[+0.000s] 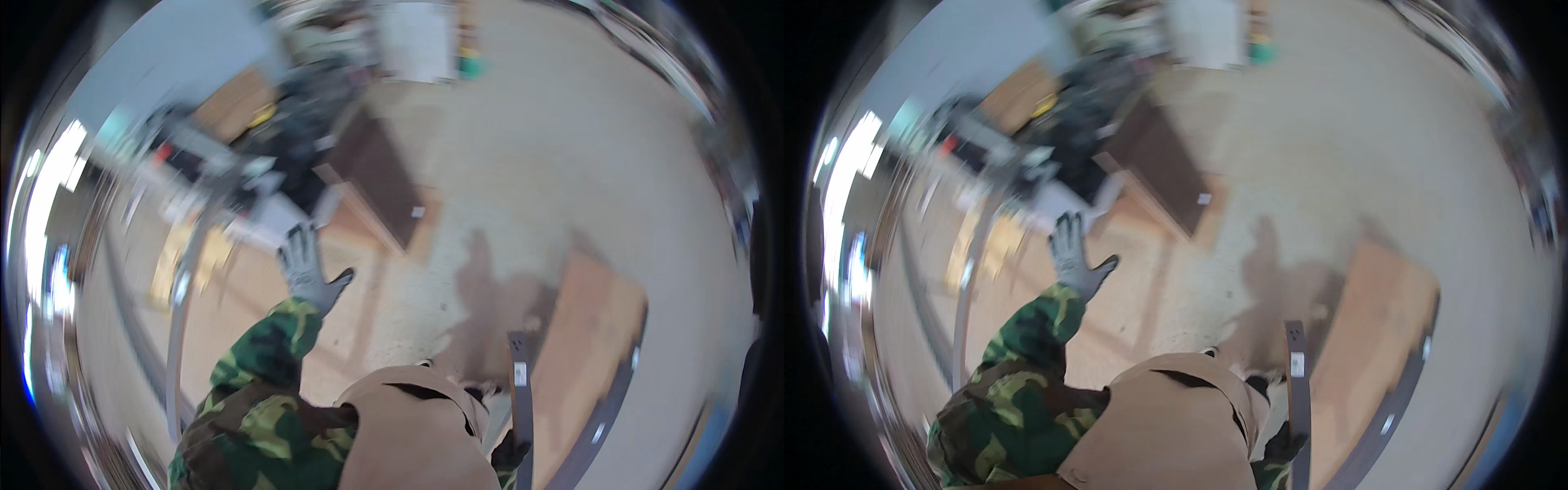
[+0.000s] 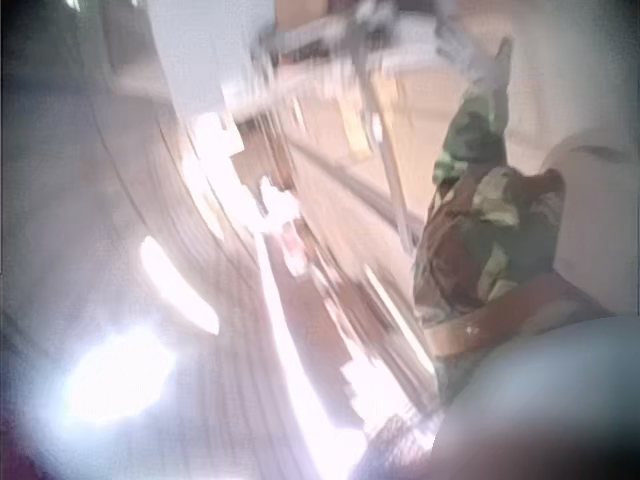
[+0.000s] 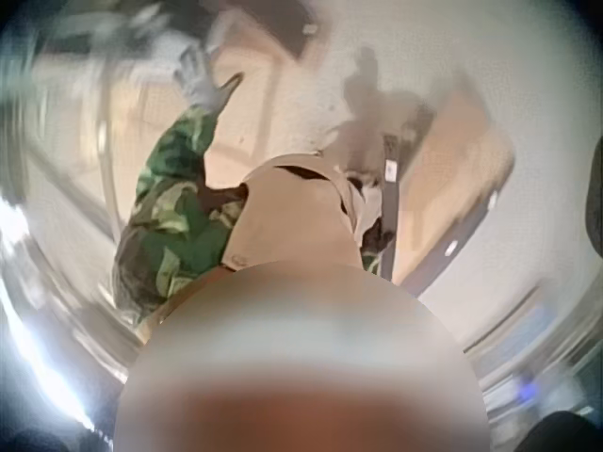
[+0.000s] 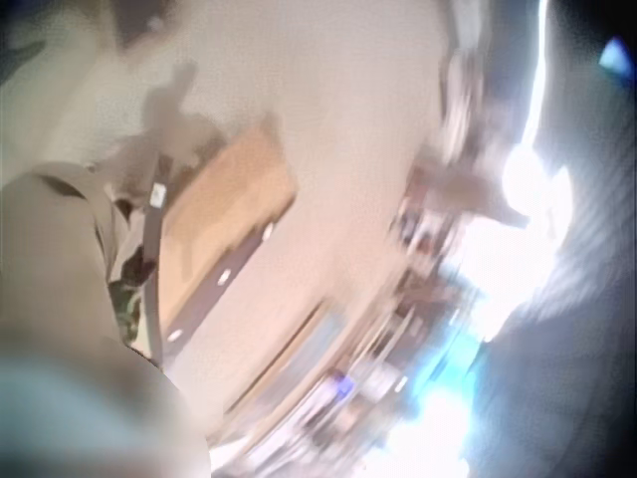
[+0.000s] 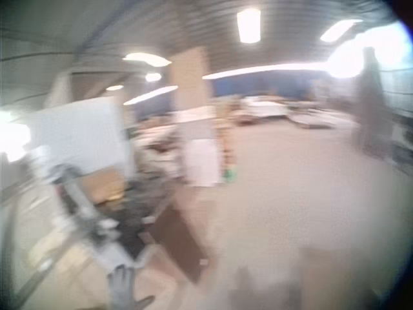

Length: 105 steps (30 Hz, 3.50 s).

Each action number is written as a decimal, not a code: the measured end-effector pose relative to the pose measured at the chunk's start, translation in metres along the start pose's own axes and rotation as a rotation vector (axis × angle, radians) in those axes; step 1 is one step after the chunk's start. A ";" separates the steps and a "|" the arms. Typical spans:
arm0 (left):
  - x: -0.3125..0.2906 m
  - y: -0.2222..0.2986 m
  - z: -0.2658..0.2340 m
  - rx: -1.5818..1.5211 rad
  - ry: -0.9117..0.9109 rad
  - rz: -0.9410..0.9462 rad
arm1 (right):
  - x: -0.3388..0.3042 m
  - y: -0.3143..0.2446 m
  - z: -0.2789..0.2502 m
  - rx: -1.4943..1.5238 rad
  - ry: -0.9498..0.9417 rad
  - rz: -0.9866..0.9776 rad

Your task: The person repeatedly picks up long dark wood planks from a machine and places them onto a growing stack on a large workbench. The person handles the planks one at a time, aligning them with the existing stack before moving to retrieve the next piece.

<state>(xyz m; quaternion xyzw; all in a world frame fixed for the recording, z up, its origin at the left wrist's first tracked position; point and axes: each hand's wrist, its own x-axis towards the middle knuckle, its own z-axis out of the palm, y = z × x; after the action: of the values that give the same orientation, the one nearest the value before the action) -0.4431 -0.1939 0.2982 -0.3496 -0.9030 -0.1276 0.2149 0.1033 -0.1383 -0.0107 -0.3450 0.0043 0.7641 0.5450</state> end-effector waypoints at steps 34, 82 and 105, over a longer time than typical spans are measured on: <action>-0.307 0.036 -0.060 -0.048 -0.214 0.475 | -0.281 -0.090 -0.257 0.243 0.215 -0.290; -1.212 0.562 0.069 0.173 -1.079 1.644 | -0.457 -0.297 -1.287 0.371 1.570 -0.550; -1.061 0.672 0.246 0.013 -0.664 2.208 | -0.307 -0.284 -1.107 -1.062 1.478 -0.046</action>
<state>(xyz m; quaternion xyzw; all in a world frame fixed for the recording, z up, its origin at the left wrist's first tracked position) 0.6485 -0.2259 -0.3702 -0.9646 -0.1180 0.2330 -0.0370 0.9710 -0.7012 -0.5855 -0.9527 -0.0066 0.2386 0.1880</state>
